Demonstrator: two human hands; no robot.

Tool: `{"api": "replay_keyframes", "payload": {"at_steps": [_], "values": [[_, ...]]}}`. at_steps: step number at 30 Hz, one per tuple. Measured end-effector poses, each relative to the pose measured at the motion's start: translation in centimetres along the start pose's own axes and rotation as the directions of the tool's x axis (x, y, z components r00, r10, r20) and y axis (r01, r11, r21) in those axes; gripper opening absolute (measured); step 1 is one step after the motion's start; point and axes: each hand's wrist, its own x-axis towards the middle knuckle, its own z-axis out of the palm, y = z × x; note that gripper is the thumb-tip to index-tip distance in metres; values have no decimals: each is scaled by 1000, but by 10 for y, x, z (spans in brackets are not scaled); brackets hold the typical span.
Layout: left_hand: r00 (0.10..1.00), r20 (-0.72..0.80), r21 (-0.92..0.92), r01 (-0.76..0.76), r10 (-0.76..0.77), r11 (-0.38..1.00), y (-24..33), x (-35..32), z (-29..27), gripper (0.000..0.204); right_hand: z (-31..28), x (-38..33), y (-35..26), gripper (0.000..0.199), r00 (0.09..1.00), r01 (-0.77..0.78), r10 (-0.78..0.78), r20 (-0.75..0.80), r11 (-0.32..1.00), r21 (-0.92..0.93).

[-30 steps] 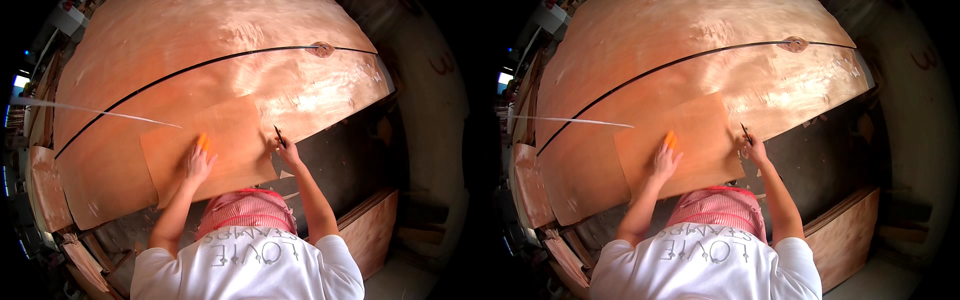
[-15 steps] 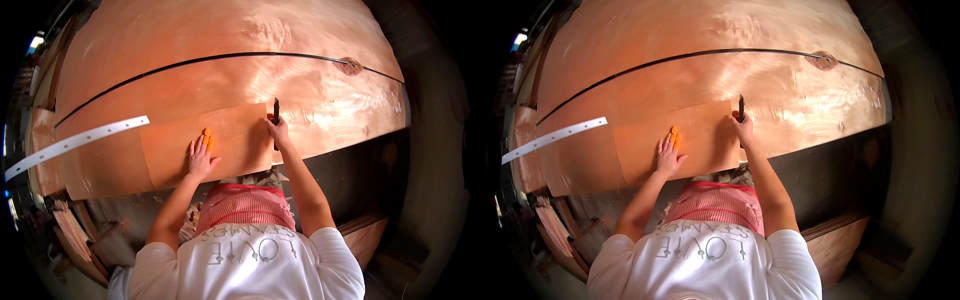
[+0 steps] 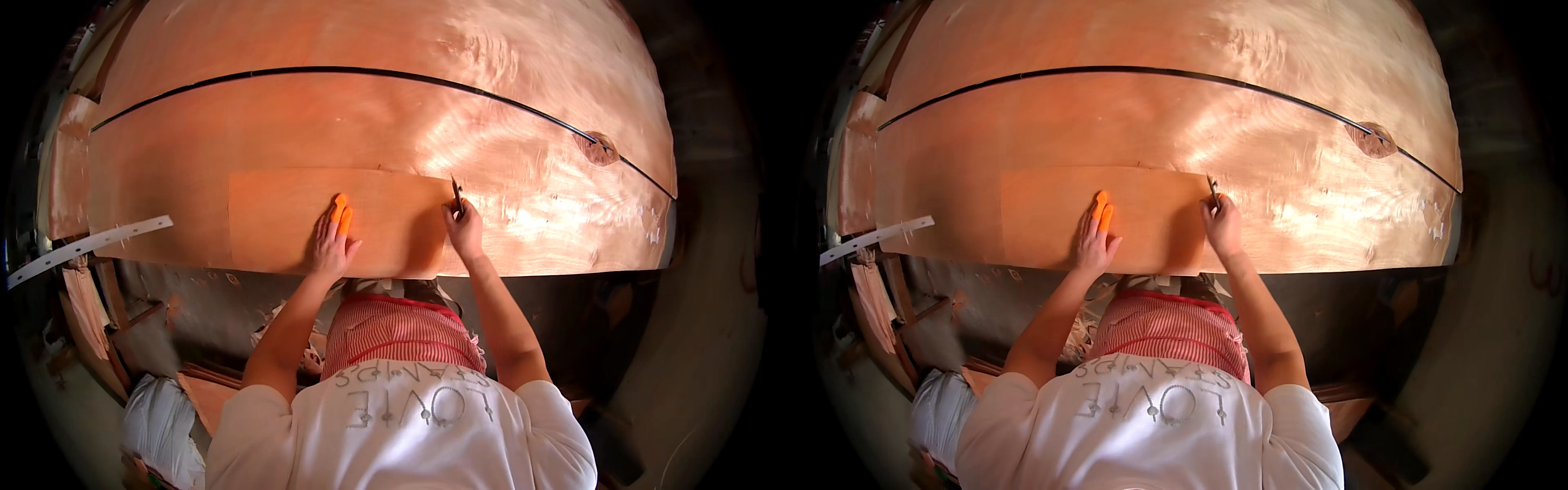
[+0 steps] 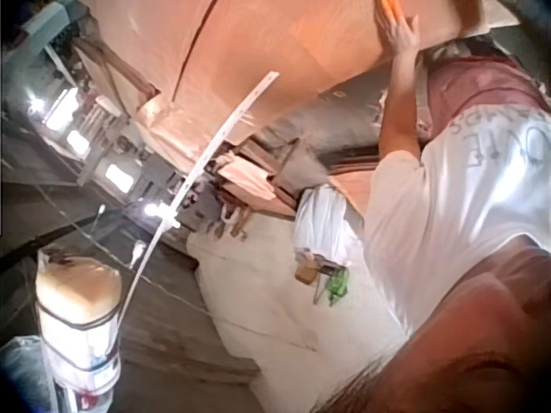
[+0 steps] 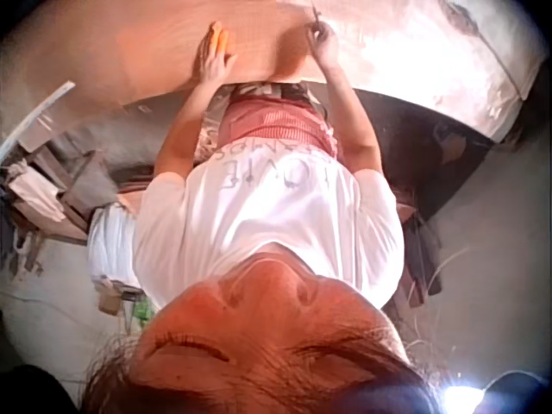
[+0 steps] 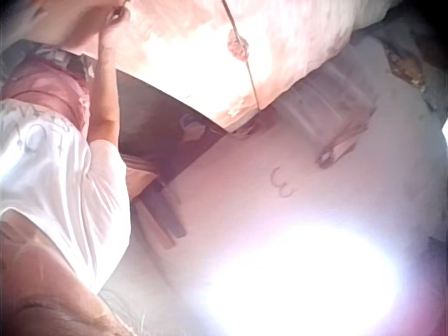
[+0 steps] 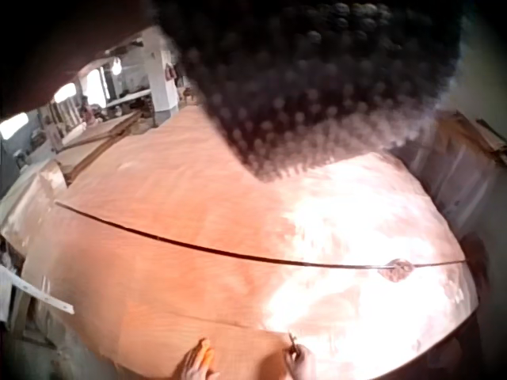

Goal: The person repairs defects in large wood veneer sheets by cutting out damaged areas and applying patches using a utility knife and a small scraper tool.

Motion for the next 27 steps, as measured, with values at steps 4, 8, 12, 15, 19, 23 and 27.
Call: {"api": "replay_keyframes", "payload": {"at_steps": [4,8,12,15,19,23,27], "values": [[989,-112,-58,86,-93,995,10,19,12,64,-6,17,-1,27,980,141,-169,-108,963,-230],[990,-122,57,71,-64,996,7,32,12,58,7,-1,-22,27,974,219,-207,95,967,-129],[982,-179,143,92,-66,985,-10,45,6,56,25,0,-10,19,927,40,7,374,992,-118],[955,-243,222,225,-170,949,-24,51,1,55,23,0,-11,24,904,-4,54,425,993,-119],[947,-246,257,269,-207,928,-26,55,1,55,34,-20,-23,29,868,183,-181,463,982,40],[946,-253,238,264,-203,935,-27,56,2,54,65,-20,-58,43,687,20,14,727,999,-39],[941,-250,245,290,-229,925,-29,58,7,53,113,-6,-54,42,648,231,-52,760,964,-132]]}}
